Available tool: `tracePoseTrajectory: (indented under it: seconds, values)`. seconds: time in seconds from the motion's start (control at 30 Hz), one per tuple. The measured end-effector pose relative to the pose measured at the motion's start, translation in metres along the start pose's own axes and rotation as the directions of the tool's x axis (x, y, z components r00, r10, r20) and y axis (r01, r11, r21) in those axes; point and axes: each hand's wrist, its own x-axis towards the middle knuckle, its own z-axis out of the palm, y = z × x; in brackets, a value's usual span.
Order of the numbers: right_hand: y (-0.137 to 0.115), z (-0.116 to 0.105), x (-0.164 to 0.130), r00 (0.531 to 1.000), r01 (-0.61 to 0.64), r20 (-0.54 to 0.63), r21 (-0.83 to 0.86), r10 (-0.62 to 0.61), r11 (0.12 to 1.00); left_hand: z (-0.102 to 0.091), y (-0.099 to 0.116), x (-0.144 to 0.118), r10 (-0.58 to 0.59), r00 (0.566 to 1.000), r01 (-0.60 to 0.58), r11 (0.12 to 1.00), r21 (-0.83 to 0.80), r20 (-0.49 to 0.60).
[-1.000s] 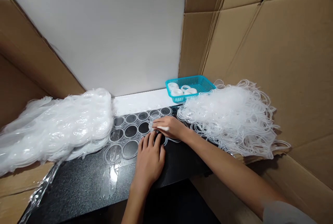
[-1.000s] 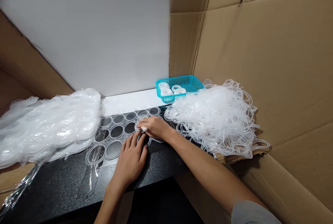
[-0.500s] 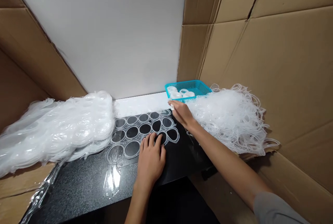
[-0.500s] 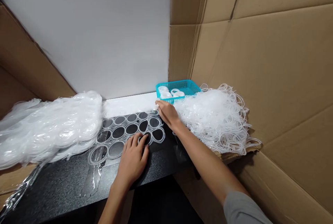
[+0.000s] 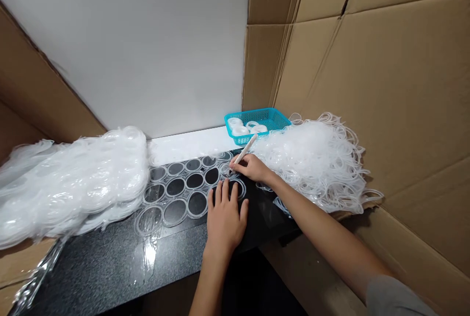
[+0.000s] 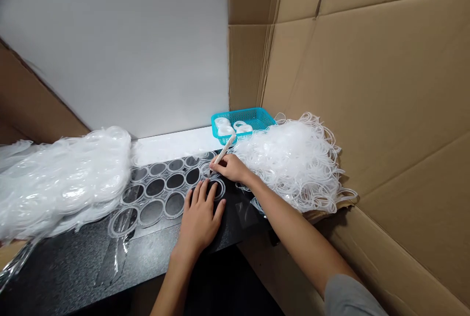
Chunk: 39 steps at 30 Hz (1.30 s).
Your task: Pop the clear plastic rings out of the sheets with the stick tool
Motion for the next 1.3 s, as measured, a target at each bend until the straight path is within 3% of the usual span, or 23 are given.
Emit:
tracePoseTrajectory:
  seconds: [0.37,0.77,0.9,1.03,1.1,1.3]
  values:
    - [-0.010,-0.002,-0.004,0.999,0.045,0.023,-0.022,-0.044,0.999,-0.001,0.000,-0.002,-0.001,1.000,0.001,0.999,0.045,0.004]
    - [-0.010,-0.001,-0.007,0.999,0.033,0.021,-0.036,-0.032,0.999,0.004,-0.003,-0.004,0.006,0.999,-0.007,1.000,-0.026,-0.039]
    - [-0.007,0.001,-0.009,0.992,0.125,0.015,-0.089,-0.124,0.988,0.002,-0.002,-0.003,-0.001,1.000,0.000,0.999,-0.035,-0.026]
    - [-0.004,0.003,-0.010,0.930,0.367,0.119,-0.218,-0.348,0.904,0.001,-0.001,-0.003,0.003,1.000,-0.003,1.000,-0.025,0.000]
    - [-0.002,0.004,-0.008,0.902,0.432,0.167,-0.341,-0.398,0.835,0.001,-0.001,-0.003,0.006,1.000,-0.006,1.000,-0.014,0.005]
    - [-0.004,0.000,0.013,0.934,0.342,0.150,-0.635,-0.324,0.693,0.001,-0.003,-0.004,0.023,0.999,-0.024,1.000,-0.009,-0.033]
